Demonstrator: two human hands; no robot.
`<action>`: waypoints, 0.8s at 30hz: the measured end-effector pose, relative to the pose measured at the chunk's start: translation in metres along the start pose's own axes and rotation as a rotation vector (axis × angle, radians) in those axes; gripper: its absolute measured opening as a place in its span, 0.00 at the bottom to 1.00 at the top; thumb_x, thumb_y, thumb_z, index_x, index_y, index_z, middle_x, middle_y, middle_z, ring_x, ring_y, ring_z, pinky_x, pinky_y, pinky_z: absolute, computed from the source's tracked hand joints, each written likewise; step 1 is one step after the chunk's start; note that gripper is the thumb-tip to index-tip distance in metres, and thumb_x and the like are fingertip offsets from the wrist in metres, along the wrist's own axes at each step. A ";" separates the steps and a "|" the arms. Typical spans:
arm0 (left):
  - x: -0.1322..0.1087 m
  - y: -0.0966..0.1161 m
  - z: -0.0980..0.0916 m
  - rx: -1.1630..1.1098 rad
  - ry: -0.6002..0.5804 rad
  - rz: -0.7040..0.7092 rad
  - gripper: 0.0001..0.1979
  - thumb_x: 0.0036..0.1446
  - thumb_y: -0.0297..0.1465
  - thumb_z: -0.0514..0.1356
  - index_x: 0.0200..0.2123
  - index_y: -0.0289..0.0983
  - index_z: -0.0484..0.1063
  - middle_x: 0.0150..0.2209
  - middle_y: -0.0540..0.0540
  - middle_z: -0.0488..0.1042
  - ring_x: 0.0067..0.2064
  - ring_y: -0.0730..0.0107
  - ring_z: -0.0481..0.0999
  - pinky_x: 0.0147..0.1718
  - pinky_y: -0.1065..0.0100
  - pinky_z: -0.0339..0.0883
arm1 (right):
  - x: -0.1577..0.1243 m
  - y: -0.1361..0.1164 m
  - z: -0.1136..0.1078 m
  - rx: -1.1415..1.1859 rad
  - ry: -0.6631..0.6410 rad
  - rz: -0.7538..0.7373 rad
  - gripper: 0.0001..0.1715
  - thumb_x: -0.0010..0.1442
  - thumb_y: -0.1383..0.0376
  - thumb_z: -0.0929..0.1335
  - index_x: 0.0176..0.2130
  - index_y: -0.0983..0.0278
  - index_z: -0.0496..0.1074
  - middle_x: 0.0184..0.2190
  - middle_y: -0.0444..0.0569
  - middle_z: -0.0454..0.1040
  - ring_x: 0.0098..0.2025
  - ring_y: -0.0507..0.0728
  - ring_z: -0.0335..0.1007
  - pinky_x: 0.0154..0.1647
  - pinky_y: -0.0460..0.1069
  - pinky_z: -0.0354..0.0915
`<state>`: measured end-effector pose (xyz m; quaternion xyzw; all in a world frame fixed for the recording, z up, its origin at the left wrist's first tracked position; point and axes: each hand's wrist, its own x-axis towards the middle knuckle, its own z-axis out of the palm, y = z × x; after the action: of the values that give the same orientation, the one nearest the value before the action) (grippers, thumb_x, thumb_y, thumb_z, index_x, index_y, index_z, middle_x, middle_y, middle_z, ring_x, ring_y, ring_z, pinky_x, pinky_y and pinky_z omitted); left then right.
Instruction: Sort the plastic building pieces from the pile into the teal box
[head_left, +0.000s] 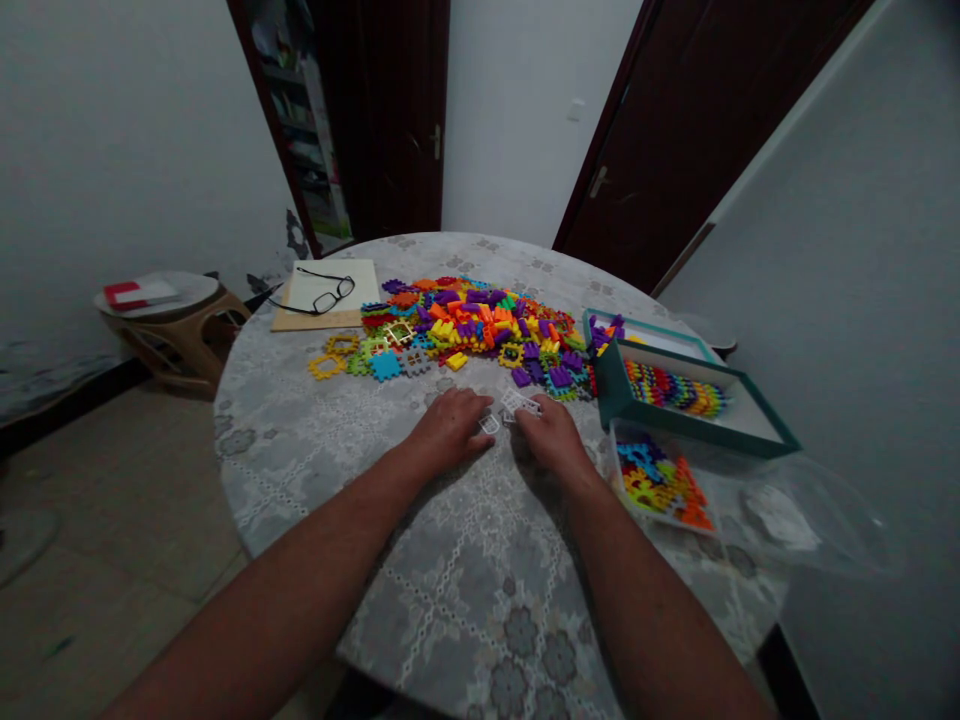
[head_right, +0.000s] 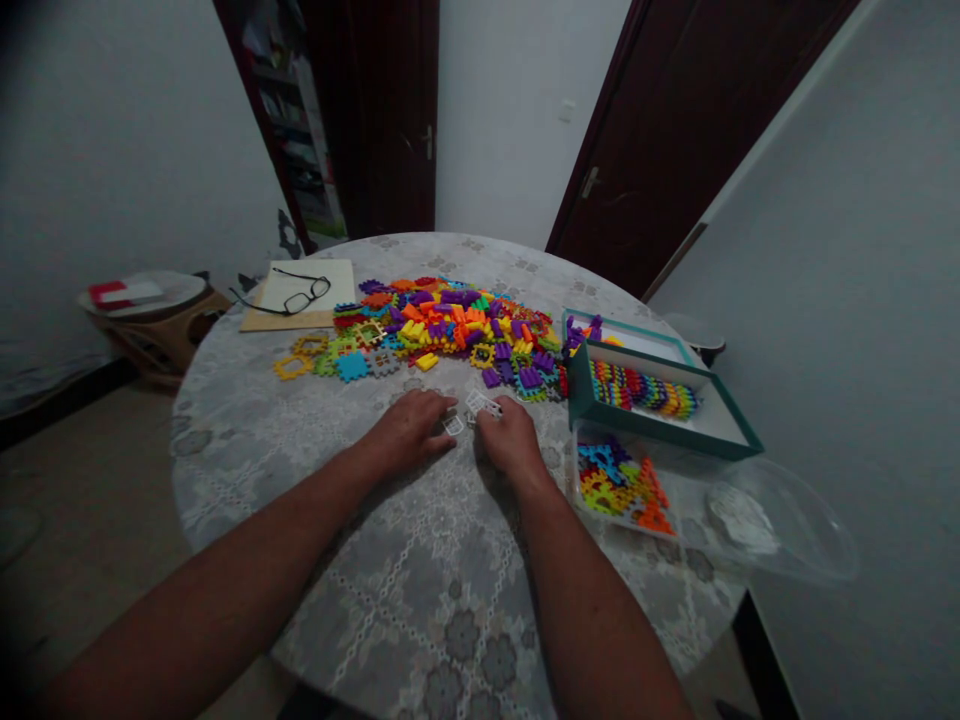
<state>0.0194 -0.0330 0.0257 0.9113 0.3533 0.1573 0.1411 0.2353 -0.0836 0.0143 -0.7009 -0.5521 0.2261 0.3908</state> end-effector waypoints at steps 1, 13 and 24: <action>0.001 0.002 -0.001 0.031 -0.013 0.012 0.25 0.64 0.36 0.71 0.62 0.36 0.75 0.56 0.35 0.78 0.59 0.47 0.75 0.63 0.50 0.68 | 0.000 0.000 0.000 -0.024 -0.023 0.005 0.08 0.61 0.61 0.66 0.35 0.60 0.75 0.33 0.47 0.79 0.36 0.58 0.74 0.37 0.49 0.62; 0.013 0.005 0.005 0.136 -0.064 -0.029 0.12 0.69 0.27 0.60 0.52 0.35 0.80 0.47 0.36 0.82 0.52 0.51 0.80 0.55 0.55 0.72 | -0.004 -0.009 0.002 -0.110 -0.073 0.051 0.07 0.64 0.64 0.68 0.32 0.61 0.73 0.31 0.47 0.78 0.34 0.57 0.73 0.34 0.47 0.57; 0.007 0.007 0.002 -0.235 0.036 -0.197 0.21 0.66 0.26 0.62 0.61 0.37 0.75 0.50 0.40 0.83 0.51 0.57 0.82 0.54 0.59 0.74 | -0.010 -0.019 0.005 -0.267 -0.049 0.009 0.07 0.67 0.65 0.67 0.37 0.62 0.75 0.35 0.50 0.80 0.37 0.57 0.73 0.37 0.48 0.58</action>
<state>0.0299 -0.0335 0.0277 0.8465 0.4227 0.1992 0.2552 0.2172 -0.0903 0.0253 -0.7435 -0.5835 0.1696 0.2791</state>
